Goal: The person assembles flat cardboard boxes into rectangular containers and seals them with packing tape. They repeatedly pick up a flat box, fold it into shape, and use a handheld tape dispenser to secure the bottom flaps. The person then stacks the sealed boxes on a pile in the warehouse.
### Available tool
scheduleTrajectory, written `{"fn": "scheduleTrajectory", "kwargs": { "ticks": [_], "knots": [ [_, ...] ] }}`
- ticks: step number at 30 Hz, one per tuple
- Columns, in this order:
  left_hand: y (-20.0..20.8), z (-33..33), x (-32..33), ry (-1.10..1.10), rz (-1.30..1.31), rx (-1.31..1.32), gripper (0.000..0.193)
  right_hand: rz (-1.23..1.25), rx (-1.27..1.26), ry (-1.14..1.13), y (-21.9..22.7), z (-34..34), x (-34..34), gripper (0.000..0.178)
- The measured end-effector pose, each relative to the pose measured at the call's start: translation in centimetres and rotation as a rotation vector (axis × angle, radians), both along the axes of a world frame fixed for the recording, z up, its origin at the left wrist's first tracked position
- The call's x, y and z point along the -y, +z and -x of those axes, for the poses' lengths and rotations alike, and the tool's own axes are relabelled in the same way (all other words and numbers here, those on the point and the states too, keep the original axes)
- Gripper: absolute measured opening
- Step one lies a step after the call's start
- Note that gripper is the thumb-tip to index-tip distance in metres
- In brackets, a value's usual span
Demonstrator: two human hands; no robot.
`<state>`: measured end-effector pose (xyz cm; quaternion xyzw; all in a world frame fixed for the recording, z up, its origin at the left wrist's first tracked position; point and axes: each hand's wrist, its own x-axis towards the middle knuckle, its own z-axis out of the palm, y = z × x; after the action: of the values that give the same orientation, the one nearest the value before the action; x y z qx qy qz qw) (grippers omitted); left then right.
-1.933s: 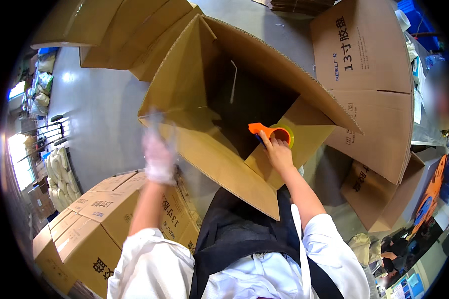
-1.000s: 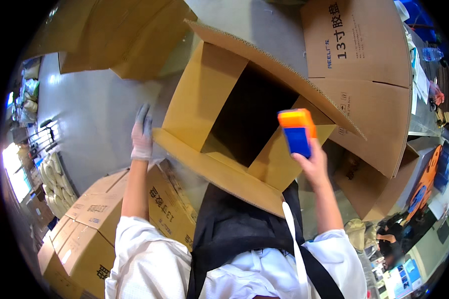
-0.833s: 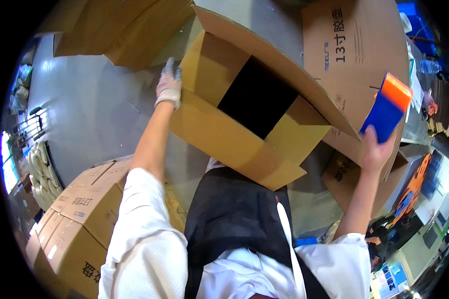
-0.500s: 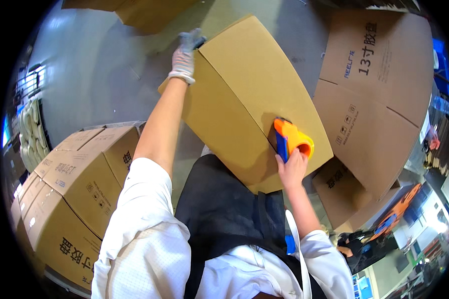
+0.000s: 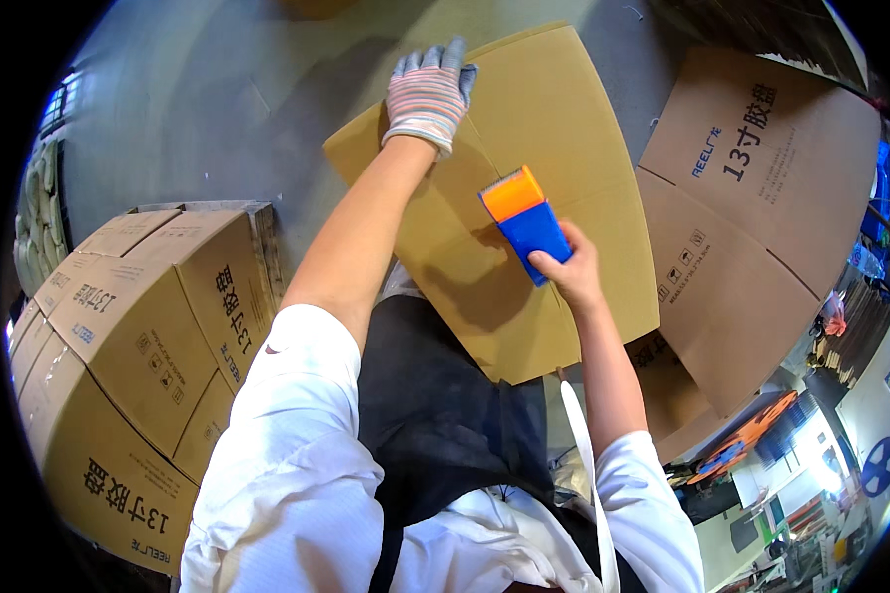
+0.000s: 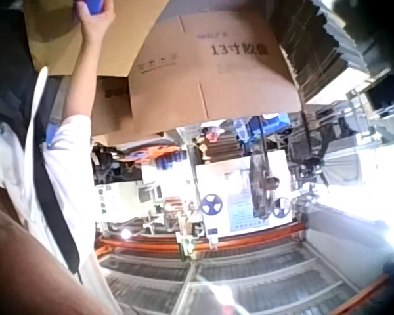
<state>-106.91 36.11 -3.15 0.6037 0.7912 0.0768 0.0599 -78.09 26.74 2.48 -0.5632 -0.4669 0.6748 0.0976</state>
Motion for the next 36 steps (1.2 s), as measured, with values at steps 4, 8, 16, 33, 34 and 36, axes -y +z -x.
{"fn": "scheduleTrajectory", "kwargs": {
  "ticks": [4, 8, 16, 33, 34, 36],
  "knots": [
    [-1.5, 2.1, 1.7, 0.094, -0.367, -0.007, 0.044, -0.005, -0.159, -0.077, 1.2, 2.2, -0.1, 0.057],
    [2.8, 0.7, 5.1, -0.090, -0.333, 0.707, 0.046, 0.025, -0.120, -0.139, 1.1, 0.9, 0.1, 0.063],
    [4.8, -2.2, 8.2, 0.327, 0.729, 1.733, 0.044, 0.032, -0.074, -0.070, 1.8, 1.6, 0.0, 0.062],
    [-4.7, 11.8, -4.2, 0.041, 0.543, 0.453, 0.040, -0.046, 0.185, -0.019, 3.7, 9.8, -4.8, 0.051],
    [-6.1, 11.5, -3.5, -0.055, 0.569, 0.438, 0.043, -0.046, 0.195, -0.016, 3.6, 10.0, -4.7, 0.050],
    [-6.3, 9.8, -3.6, -0.061, 0.766, 0.284, 0.046, -0.037, 0.193, -0.026, 3.2, 9.7, -4.6, 0.051]
  ]
}}
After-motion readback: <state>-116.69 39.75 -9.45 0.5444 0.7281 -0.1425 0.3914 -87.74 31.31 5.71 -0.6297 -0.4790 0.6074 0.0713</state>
